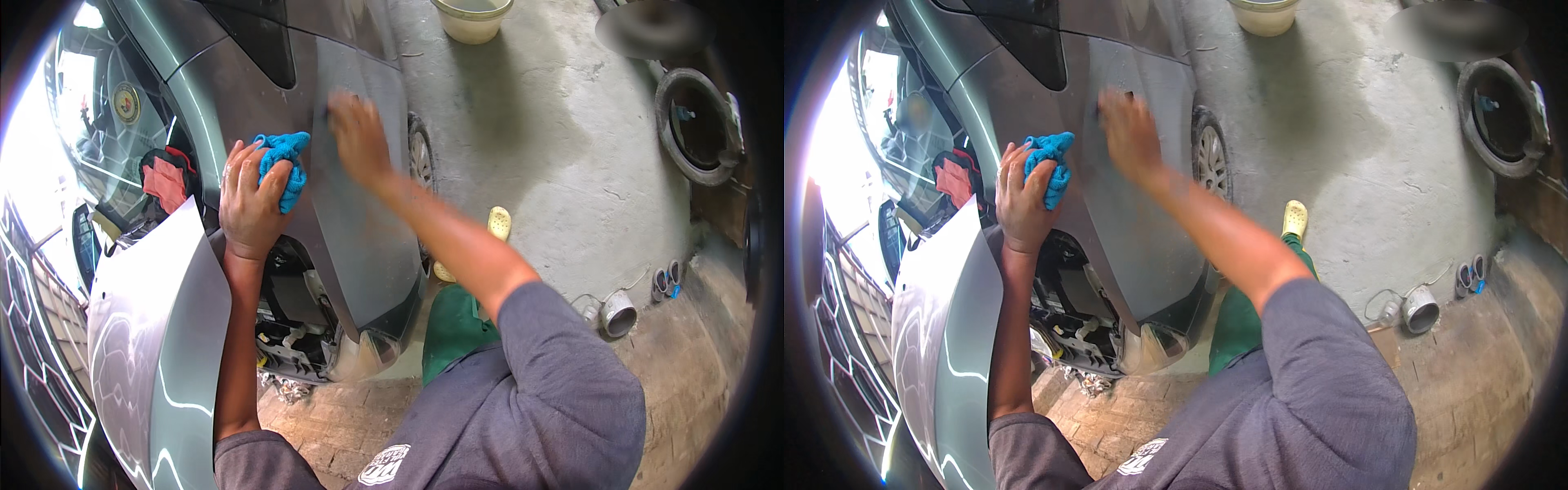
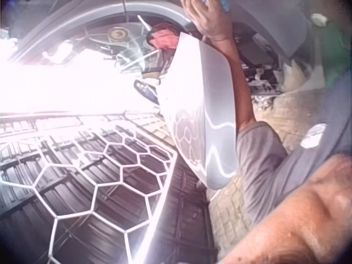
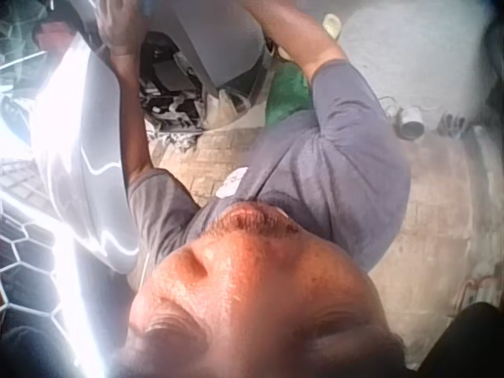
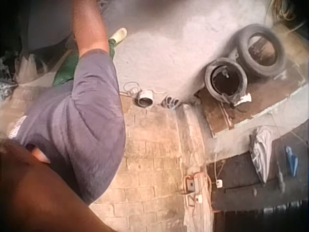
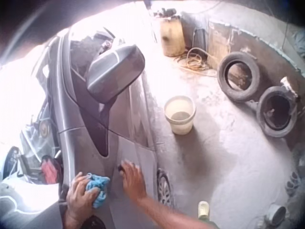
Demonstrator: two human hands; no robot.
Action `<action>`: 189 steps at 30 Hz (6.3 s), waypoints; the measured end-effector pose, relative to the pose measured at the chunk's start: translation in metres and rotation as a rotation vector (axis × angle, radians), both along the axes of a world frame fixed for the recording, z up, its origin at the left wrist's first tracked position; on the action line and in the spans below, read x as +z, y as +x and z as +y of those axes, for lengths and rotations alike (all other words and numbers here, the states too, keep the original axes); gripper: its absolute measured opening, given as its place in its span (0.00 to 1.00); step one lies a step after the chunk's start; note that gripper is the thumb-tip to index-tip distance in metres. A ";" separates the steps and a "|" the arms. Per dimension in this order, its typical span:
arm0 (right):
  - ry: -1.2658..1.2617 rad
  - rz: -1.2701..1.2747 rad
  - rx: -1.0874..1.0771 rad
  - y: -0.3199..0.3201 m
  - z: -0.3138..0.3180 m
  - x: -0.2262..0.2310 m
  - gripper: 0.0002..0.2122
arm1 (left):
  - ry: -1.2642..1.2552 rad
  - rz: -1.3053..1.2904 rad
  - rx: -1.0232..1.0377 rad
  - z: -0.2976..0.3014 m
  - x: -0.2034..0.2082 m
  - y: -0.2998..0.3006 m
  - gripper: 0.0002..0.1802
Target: The person scrubs the front bumper and side panels of a gray car using a purple sanding block and a blue microfiber cloth. They repeatedly dip the sanding block into a bucket of water, wipe the car surface, and move along the vehicle's side and front.
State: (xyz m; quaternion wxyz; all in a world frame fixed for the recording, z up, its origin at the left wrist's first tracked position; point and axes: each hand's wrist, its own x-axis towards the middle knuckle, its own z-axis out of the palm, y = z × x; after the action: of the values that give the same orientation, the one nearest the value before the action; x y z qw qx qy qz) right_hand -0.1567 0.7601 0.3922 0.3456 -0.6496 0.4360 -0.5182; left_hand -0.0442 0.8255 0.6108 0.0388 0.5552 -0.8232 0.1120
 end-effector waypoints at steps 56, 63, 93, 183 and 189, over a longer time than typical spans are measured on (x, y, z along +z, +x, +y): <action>0.149 0.111 0.121 -0.047 0.170 -0.002 0.26 | 0.002 0.004 -0.003 0.007 -0.001 0.007 0.25; 0.164 0.069 -0.097 -0.005 -0.057 0.006 0.20 | -0.016 0.010 -0.023 -0.004 -0.004 -0.004 0.24; 0.338 0.070 -0.014 -0.036 0.089 -0.021 0.20 | -0.011 -0.002 -0.012 0.001 -0.003 0.003 0.26; 0.437 0.121 0.245 -0.650 0.042 0.259 0.20 | 1.173 1.711 -0.065 -0.024 -0.008 -0.547 0.28; 0.499 -0.010 0.185 -0.640 -0.024 0.236 0.12 | 1.331 1.685 -0.121 -0.094 -0.008 -0.527 0.36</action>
State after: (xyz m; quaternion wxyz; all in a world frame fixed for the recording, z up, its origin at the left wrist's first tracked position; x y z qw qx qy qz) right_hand -0.7966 0.7362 0.6280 0.5430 -0.5790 0.4873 -0.3639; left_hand -0.5710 0.7311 0.6024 0.2889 0.3217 -0.4531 -0.7796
